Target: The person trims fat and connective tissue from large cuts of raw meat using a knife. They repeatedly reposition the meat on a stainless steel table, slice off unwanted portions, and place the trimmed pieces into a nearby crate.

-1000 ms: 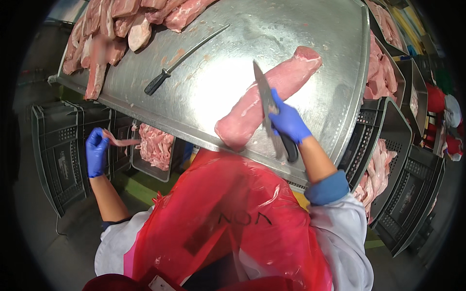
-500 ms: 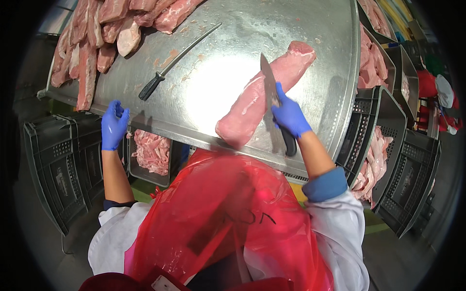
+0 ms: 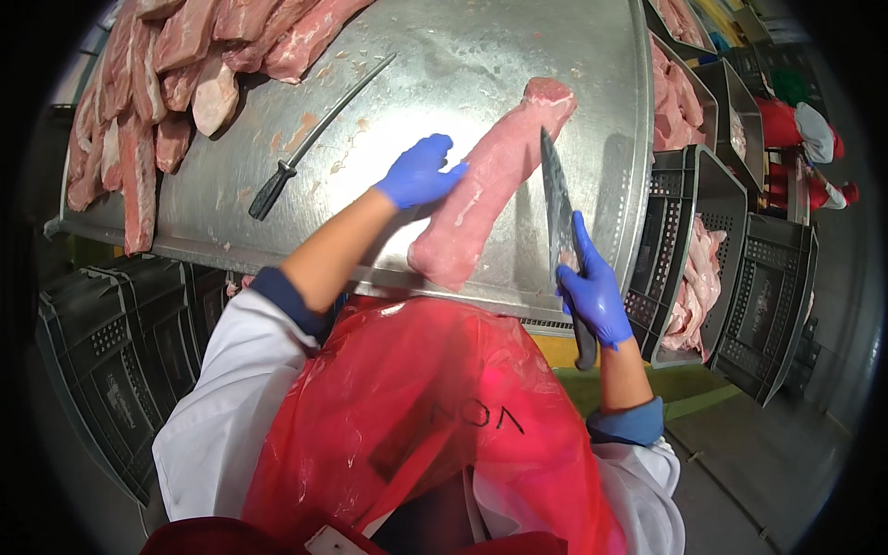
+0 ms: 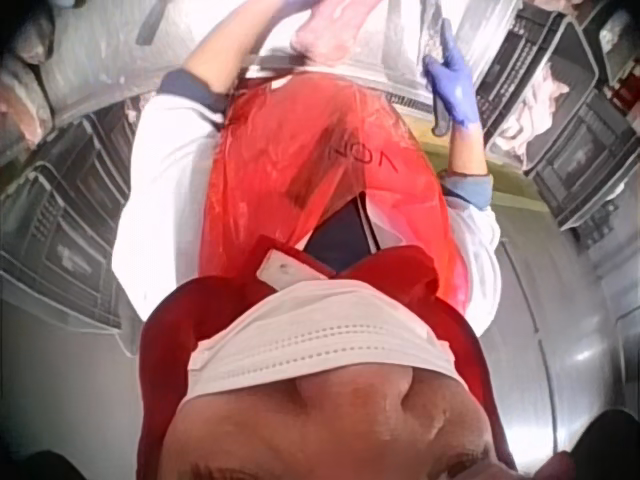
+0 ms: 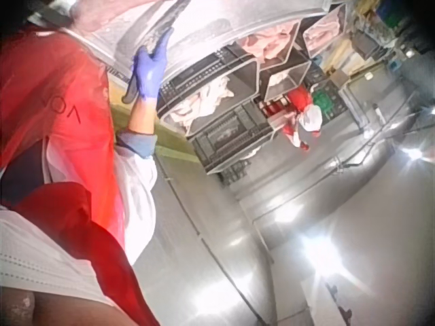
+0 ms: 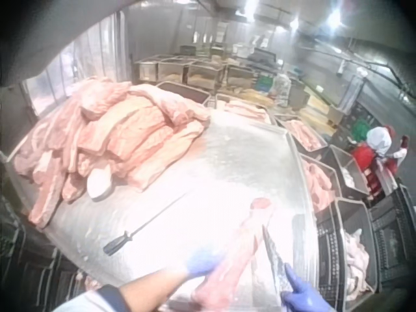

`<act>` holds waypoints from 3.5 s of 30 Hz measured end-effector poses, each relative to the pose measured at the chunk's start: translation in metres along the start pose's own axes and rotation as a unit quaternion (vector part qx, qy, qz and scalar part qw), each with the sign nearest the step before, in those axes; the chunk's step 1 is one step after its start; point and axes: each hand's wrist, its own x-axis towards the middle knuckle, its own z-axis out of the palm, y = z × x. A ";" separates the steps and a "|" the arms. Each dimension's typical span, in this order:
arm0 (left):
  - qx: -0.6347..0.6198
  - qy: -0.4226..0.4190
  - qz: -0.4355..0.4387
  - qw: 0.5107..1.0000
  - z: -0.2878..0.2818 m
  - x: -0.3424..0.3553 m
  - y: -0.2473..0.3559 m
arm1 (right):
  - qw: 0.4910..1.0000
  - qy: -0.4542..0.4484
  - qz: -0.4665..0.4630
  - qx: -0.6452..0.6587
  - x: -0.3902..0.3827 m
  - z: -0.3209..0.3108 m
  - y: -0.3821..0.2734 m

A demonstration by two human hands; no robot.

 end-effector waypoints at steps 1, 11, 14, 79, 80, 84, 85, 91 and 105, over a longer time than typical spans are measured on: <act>0.070 -0.098 -0.010 0.993 0.014 0.016 0.005 | 1.000 0.023 -0.016 0.011 0.010 0.007 0.003; 0.204 -0.276 0.120 0.932 -0.004 0.052 -0.001 | 0.978 0.093 -0.123 -0.138 0.163 0.090 0.001; 0.225 -0.289 0.134 0.921 0.000 0.060 -0.005 | 0.978 0.067 -0.122 -0.155 0.171 0.102 0.000; 0.402 -0.122 -0.437 0.795 -0.139 -0.407 -0.143 | 0.939 -0.095 -0.252 -0.212 0.165 -0.015 0.049; 0.480 -0.149 -0.460 0.732 -0.136 -0.394 -0.132 | 0.926 -0.078 -0.293 -0.225 0.187 -0.007 0.044; 0.478 -0.012 -0.190 0.857 -0.019 -0.218 -0.044 | 0.898 -0.042 -0.346 -0.269 0.219 0.033 0.030; 0.351 0.061 -0.230 0.906 0.024 -0.169 0.010 | 0.898 -0.020 -0.334 -0.285 0.217 0.037 0.037; 0.341 0.068 -0.185 0.919 0.117 -0.078 0.067 | 0.873 -0.072 -0.303 -0.377 0.150 -0.004 0.104; -0.482 0.013 -0.190 0.855 -0.008 0.016 -0.042 | 0.950 -0.157 -0.240 -0.124 0.048 -0.081 0.199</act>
